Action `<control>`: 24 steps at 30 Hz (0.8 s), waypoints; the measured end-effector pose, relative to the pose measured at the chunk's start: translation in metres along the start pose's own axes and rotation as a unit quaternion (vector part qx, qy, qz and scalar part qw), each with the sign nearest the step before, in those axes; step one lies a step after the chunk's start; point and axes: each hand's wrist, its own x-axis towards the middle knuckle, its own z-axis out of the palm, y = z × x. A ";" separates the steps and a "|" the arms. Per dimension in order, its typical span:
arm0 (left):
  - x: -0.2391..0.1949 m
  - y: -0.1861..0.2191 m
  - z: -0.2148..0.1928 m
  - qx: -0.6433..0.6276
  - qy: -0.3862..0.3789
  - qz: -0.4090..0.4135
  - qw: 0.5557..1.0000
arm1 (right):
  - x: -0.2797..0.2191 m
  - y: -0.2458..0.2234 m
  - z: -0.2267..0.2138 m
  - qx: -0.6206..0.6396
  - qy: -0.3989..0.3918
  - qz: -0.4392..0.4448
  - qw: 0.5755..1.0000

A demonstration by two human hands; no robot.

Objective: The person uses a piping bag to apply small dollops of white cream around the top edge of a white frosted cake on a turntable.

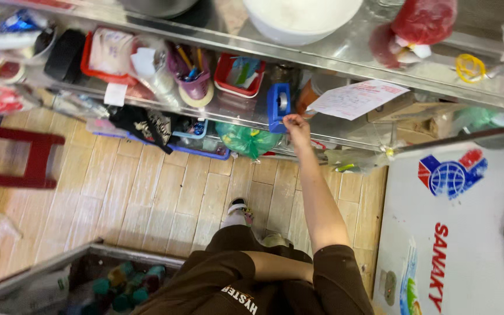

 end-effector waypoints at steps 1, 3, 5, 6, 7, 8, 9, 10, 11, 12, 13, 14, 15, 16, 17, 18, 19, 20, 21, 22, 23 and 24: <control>-0.001 -0.003 -0.001 0.004 -0.008 0.001 1.000 | -0.007 0.002 -0.003 0.074 0.001 0.019 0.997; -0.003 -0.010 -0.001 0.008 -0.021 0.001 1.000 | -0.031 0.016 -0.006 0.220 -0.001 0.056 0.974; 0.001 -0.009 0.002 0.006 -0.026 0.008 1.000 | -0.048 0.026 -0.011 0.196 -0.016 0.054 0.979; 0.002 -0.009 0.003 0.006 -0.027 0.010 1.000 | -0.055 0.031 -0.011 0.185 -0.024 0.052 0.981; 0.003 -0.008 0.003 0.005 -0.029 0.015 0.999 | -0.058 0.034 -0.009 0.149 -0.001 0.080 0.986; 0.005 -0.008 0.003 0.006 -0.031 0.019 0.999 | -0.061 0.038 -0.006 0.113 0.023 0.108 0.987; 0.005 -0.007 0.004 0.007 -0.033 0.022 0.999 | -0.061 0.040 -0.003 0.079 0.046 0.136 0.986; 0.007 -0.007 0.005 0.006 -0.034 0.024 0.999 | -0.052 0.037 0.002 -0.007 0.043 0.084 0.996; 0.006 -0.007 0.010 0.004 -0.037 0.024 0.999 | -0.046 0.036 0.004 -0.098 0.052 0.043 0.993; 0.007 -0.007 0.012 0.002 -0.042 0.026 0.999 | -0.038 0.034 0.007 -0.205 0.067 -0.004 0.976; 0.009 -0.006 0.012 0.003 -0.043 0.027 0.999 | -0.031 0.030 0.006 -0.332 0.103 -0.050 0.936; 0.012 -0.006 0.011 0.005 -0.042 0.027 0.999 | -0.026 0.028 0.004 -0.405 0.127 -0.071 0.903; 0.014 -0.005 0.014 0.005 -0.042 0.028 0.999 | -0.024 0.026 0.000 -0.459 0.157 -0.089 0.870; 0.018 -0.002 0.021 0.006 -0.042 0.029 0.999 | -0.025 0.025 -0.008 -0.476 0.166 -0.093 0.859; 0.024 0.000 0.022 0.011 -0.042 0.030 0.999 | -0.023 0.020 -0.018 -0.440 0.148 -0.084 0.881; 0.030 0.003 0.022 0.017 -0.040 0.033 0.999 | -0.024 0.014 -0.030 -0.395 0.128 -0.062 0.908; 0.034 0.005 0.023 0.016 -0.039 0.034 0.999 | -0.035 0.011 -0.046 -0.347 0.087 -0.099 0.929; 0.041 0.009 0.027 0.018 -0.041 0.037 0.998 | -0.051 0.008 -0.065 -0.297 0.047 -0.138 0.944; 0.048 0.010 0.028 0.018 -0.045 0.043 0.998 | -0.070 0.002 -0.085 -0.246 0.012 -0.179 0.953; 0.055 0.013 0.027 0.019 -0.045 0.049 0.998 | -0.097 -0.002 -0.109 -0.217 0.008 -0.180 0.959; 0.063 0.021 0.031 0.019 -0.051 0.056 0.997 | -0.135 -0.006 -0.140 -0.189 0.008 -0.180 0.965; 0.075 0.027 0.038 0.014 -0.050 0.066 0.996 | -0.173 -0.011 -0.171 -0.161 0.028 -0.179 0.970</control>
